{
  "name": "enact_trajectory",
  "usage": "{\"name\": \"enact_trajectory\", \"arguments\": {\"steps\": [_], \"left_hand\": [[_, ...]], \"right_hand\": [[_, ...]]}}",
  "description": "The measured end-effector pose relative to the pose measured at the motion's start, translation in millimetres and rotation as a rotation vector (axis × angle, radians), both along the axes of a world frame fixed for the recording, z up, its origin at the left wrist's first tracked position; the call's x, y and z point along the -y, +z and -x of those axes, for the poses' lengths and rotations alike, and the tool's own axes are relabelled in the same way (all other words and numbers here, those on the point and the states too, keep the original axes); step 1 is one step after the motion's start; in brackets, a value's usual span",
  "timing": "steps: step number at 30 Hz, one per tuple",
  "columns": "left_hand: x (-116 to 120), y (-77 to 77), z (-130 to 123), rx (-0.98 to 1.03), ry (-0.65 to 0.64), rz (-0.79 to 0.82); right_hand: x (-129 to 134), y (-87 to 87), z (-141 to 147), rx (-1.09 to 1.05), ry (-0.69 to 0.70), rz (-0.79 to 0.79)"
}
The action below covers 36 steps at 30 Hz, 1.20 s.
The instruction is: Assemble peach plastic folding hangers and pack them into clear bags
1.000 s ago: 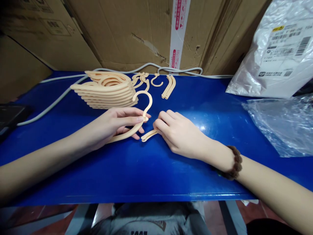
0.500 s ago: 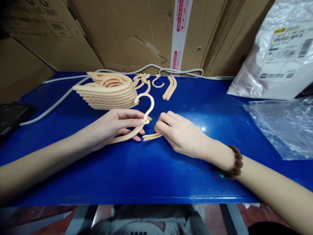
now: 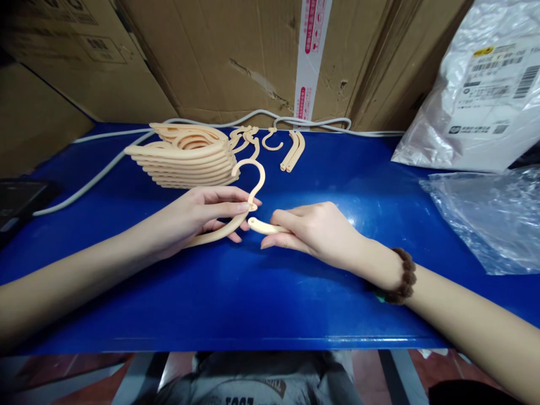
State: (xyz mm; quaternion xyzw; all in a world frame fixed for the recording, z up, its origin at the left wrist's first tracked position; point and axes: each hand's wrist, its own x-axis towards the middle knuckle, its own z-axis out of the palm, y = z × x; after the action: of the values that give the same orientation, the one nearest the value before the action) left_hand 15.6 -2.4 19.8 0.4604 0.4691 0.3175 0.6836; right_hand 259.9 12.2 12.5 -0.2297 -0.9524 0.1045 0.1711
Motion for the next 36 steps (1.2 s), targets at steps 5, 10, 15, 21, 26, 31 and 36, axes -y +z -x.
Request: {"name": "enact_trajectory", "arguments": {"steps": [5,10,15,21,26,31,36], "left_hand": [[-0.8,-0.5,0.7,0.007,-0.018,-0.016],[-2.0,-2.0,2.1,-0.002,-0.033,-0.029],[-1.1,0.7,3.0,-0.038,-0.071,-0.035],[-1.7,1.2,6.3,-0.096,-0.111,-0.06],[-3.6,1.6,6.4,-0.082,-0.125,-0.027],[-3.1,2.3,6.7,-0.085,-0.118,-0.019],[-2.6,1.2,7.5,-0.089,-0.123,-0.025]], "right_hand": [[-1.6,-0.4,1.7,0.054,-0.04,-0.055],[-2.3,0.5,-0.3,0.086,-0.008,-0.068],[-1.3,-0.3,-0.7,0.105,0.001,-0.15],[0.0,-1.0,0.1,0.124,-0.029,-0.334],[0.2,-0.1,0.5,0.155,-0.053,-0.408],[1.8,1.1,1.0,0.185,-0.063,-0.399],[4.1,2.7,0.4,0.198,-0.081,-0.37]]}}
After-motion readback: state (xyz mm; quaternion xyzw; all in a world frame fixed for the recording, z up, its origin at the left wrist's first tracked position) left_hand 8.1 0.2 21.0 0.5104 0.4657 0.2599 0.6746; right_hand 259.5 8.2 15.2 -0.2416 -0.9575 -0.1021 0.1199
